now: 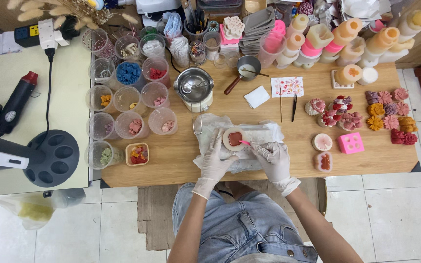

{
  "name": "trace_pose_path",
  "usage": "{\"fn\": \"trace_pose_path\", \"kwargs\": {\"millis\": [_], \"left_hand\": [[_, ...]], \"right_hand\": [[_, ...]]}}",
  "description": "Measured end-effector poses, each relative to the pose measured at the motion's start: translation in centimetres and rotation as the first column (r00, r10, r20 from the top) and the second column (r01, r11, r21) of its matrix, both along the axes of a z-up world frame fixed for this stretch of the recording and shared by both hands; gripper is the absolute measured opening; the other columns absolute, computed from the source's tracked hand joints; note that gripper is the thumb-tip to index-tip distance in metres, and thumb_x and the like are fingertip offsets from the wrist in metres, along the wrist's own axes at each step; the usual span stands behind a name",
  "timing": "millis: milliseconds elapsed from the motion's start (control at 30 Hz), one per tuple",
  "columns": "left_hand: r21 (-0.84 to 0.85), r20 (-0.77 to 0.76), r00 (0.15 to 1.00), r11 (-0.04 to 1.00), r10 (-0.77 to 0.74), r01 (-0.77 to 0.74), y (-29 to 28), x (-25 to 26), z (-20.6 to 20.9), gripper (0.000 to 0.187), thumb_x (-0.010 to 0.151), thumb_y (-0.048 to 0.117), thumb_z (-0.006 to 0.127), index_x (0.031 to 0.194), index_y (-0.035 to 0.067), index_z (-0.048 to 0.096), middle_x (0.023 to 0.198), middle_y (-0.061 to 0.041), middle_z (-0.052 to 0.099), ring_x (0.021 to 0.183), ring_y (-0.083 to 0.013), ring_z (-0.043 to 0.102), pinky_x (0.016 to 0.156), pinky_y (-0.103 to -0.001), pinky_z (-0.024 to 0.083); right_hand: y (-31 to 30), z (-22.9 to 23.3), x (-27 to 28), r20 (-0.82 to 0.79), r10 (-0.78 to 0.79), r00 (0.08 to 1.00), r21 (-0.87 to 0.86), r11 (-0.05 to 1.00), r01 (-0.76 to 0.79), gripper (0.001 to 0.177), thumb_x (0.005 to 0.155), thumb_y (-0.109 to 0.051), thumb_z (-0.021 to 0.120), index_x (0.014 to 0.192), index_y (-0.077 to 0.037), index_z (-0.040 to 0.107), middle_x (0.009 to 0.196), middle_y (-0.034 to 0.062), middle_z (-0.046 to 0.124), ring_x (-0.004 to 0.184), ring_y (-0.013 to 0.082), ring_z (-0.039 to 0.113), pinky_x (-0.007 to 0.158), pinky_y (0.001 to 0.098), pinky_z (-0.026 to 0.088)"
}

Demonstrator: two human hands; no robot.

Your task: The person prepares a candle by adding melted wax to a mold with a spoon, then adds green wax pieces to a melting pot using their hands and a small stick.

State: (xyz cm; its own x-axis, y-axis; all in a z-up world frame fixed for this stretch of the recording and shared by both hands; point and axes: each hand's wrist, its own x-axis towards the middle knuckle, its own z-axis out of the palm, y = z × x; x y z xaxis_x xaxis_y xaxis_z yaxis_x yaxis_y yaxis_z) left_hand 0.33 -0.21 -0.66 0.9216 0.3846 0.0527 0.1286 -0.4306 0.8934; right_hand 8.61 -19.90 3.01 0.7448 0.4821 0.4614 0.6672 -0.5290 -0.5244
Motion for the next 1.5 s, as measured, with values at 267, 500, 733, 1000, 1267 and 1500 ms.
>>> {"fn": "trace_pose_path", "kwargs": {"millis": [267,500,733,1000,1267,1500], "left_hand": [[0.012,0.016,1.0,1.0,-0.005,0.005,0.0,-0.1,-0.4,0.11,0.067,0.014,0.094,0.158,0.01,0.033,0.161,-0.021,0.04,0.15,-0.0366,0.037,0.12,-0.042,0.036],[0.007,0.0,1.0,1.0,-0.007,0.007,0.0,-0.1,-0.2,0.11,0.067,0.015,0.093,0.158,0.01,0.032,0.161,-0.02,0.041,0.15,-0.0363,0.038,0.12,-0.042,0.035],[-0.014,0.003,1.0,1.0,-0.011,0.011,0.0,0.0,-0.5,0.111,0.067,0.015,0.093,0.159,0.01,0.031,0.161,-0.021,0.039,0.151,-0.036,0.036,0.121,-0.042,0.035],[0.001,-0.006,1.0,1.0,-0.006,0.006,0.0,0.0,-0.2,0.112,0.065,0.014,0.093,0.159,0.011,0.031,0.161,-0.019,0.039,0.151,-0.0359,0.036,0.12,-0.042,0.035],[-0.001,-0.003,1.0,1.0,-0.01,0.01,-0.1,-0.1,0.0,0.111,0.065,0.014,0.094,0.158,0.011,0.032,0.162,-0.019,0.039,0.15,-0.0356,0.036,0.12,-0.042,0.036],[0.011,0.02,1.0,1.0,-0.013,0.013,0.0,-0.1,0.2,0.11,0.066,0.013,0.094,0.157,0.008,0.032,0.159,-0.02,0.041,0.15,-0.0362,0.035,0.119,-0.042,0.035]], "right_hand": [[0.1,0.0,-0.9,0.197,0.019,0.98,-0.102,0.995,0.001,0.033,0.078,-0.014,0.083,0.109,-0.025,0.08,0.081,-0.0037,0.064,0.077,0.0194,0.062,0.069,0.0371,0.041],[-0.2,-0.1,-1.0,0.224,0.073,0.972,-0.171,0.985,-0.035,0.035,0.079,-0.015,0.083,0.113,-0.024,0.081,0.082,-0.0046,0.066,0.074,0.0188,0.062,0.069,0.0361,0.042],[-0.7,-0.7,-1.1,0.266,0.07,0.961,-0.218,0.976,-0.01,0.033,0.079,-0.017,0.083,0.111,-0.023,0.08,0.088,-0.0048,0.068,0.076,0.0185,0.061,0.073,0.0368,0.041],[-1.5,-0.5,-0.8,0.239,0.074,0.968,-0.257,0.966,-0.01,0.036,0.077,-0.014,0.083,0.112,-0.023,0.081,0.087,-0.0043,0.067,0.076,0.0192,0.062,0.073,0.038,0.04],[-1.2,-1.1,-1.0,-0.673,0.013,0.739,0.374,0.868,0.326,0.017,0.093,-0.015,0.078,0.109,-0.012,0.079,0.091,-0.0084,0.072,0.084,0.0014,0.063,0.075,0.0211,0.048],[-1.9,-0.7,-0.3,-0.931,0.282,0.233,0.365,0.668,0.649,0.009,0.093,-0.013,0.076,0.099,-0.006,0.076,0.073,-0.0097,0.051,0.063,0.0038,0.036,0.058,0.0236,0.028]]}}
